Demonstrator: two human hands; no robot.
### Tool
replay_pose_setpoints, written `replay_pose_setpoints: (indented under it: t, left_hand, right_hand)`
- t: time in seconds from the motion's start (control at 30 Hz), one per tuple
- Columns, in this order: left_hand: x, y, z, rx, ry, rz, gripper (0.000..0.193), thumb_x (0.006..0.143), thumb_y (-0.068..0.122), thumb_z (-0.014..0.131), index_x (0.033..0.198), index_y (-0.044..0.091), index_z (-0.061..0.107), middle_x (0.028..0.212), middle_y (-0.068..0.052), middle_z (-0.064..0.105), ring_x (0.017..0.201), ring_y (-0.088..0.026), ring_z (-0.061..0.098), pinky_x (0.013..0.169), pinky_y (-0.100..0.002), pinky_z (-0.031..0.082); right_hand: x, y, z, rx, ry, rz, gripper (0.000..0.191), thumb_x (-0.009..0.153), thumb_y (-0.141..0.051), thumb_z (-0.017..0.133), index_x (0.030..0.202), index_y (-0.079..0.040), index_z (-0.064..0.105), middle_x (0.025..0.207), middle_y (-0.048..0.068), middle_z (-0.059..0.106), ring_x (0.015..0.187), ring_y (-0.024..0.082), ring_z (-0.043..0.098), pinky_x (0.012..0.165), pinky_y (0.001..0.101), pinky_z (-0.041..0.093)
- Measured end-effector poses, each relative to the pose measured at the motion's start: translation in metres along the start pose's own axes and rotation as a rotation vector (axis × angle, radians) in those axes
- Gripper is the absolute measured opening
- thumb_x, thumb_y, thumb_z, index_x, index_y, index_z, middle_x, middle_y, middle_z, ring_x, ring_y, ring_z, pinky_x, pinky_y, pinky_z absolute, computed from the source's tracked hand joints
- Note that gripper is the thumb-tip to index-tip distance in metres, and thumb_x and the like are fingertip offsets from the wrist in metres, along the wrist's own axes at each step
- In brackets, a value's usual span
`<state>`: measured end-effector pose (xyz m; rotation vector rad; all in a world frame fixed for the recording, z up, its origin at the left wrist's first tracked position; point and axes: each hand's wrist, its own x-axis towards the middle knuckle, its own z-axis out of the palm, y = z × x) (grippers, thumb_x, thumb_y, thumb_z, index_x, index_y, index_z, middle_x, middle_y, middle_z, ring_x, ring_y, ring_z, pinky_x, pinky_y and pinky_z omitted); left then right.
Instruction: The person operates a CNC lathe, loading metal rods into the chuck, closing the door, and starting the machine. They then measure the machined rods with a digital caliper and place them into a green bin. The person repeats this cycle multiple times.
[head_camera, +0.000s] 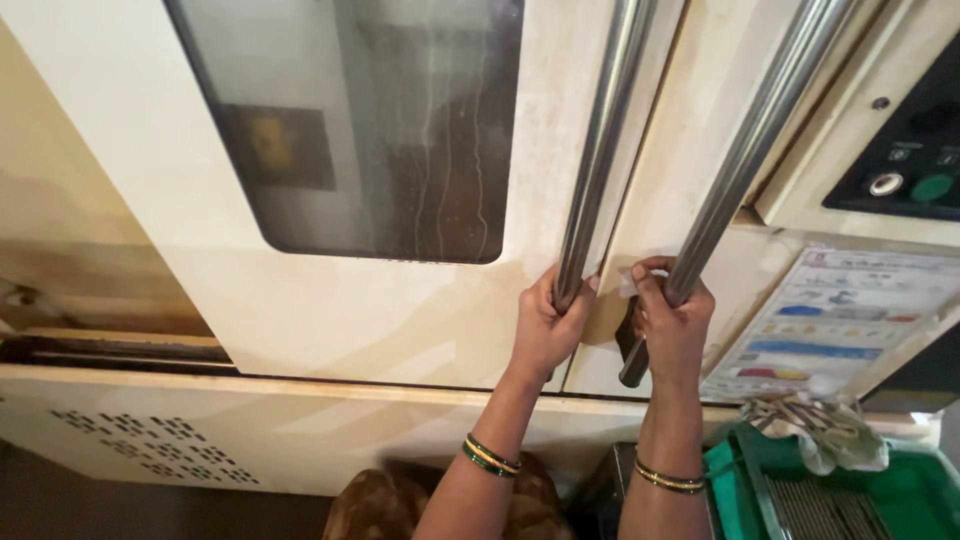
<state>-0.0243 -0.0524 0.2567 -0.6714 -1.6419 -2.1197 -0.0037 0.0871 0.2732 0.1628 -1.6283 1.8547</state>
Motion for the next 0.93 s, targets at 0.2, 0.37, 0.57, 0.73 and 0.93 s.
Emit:
replay_pose_setpoints:
  t: [0.2,0.37,0.57,0.73,0.93]
  left_hand:
    - [0.000,0.001,0.006,0.020,0.008,-0.002,0.015,0.098,0.012,0.069,0.088,0.004,0.061,0.062,0.010,0.039,0.060,-0.001,0.033,0.051,-0.024,0.029]
    - [0.000,-0.002,0.009,0.044,0.023,0.011,0.016,0.098,0.011,0.069,0.086,0.004,0.061,0.062,0.009,0.038,0.060,-0.002,0.032,0.051,-0.025,0.028]
    - [0.000,-0.002,0.008,0.014,0.024,-0.001,0.013,0.097,0.011,0.069,0.088,0.005,0.061,0.062,0.009,0.041,0.060,-0.001,0.036,0.051,-0.024,0.032]
    - [-0.005,0.003,-0.003,-0.019,-0.012,0.000,0.012,0.097,0.013,0.068,0.090,0.006,0.061,0.065,0.010,0.042,0.062,-0.001,0.037,0.053,-0.024,0.032]
    - [-0.010,0.004,-0.018,0.006,-0.047,-0.001,0.016,0.097,0.017,0.070,0.091,0.007,0.059,0.066,0.007,0.044,0.063,-0.002,0.039,0.054,-0.025,0.035]
  right_hand:
    - [0.001,-0.003,-0.004,-0.046,-0.007,-0.032,0.013,0.099,-0.012,0.070,0.104,-0.001,0.064,0.062,-0.003,0.053,0.046,0.004,0.043,0.042,0.0233,0.032]
    - [0.005,-0.002,-0.009,-0.063,-0.029,-0.013,0.015,0.099,-0.013,0.070,0.104,-0.001,0.064,0.062,-0.002,0.053,0.046,0.005,0.043,0.041,0.0237,0.032]
    - [0.004,0.000,-0.010,-0.054,-0.039,-0.017,0.015,0.099,-0.013,0.071,0.105,-0.002,0.063,0.063,-0.003,0.051,0.048,0.005,0.043,0.043,0.0232,0.033]
    - [-0.001,-0.002,-0.006,-0.089,-0.052,-0.031,0.015,0.099,-0.013,0.071,0.105,-0.001,0.063,0.063,-0.002,0.052,0.047,0.005,0.044,0.043,0.0230,0.034]
    - [-0.009,0.009,-0.002,-0.062,-0.045,-0.080,0.017,0.100,-0.013,0.071,0.108,-0.001,0.063,0.068,-0.002,0.055,0.050,0.005,0.044,0.045,0.0229,0.034]
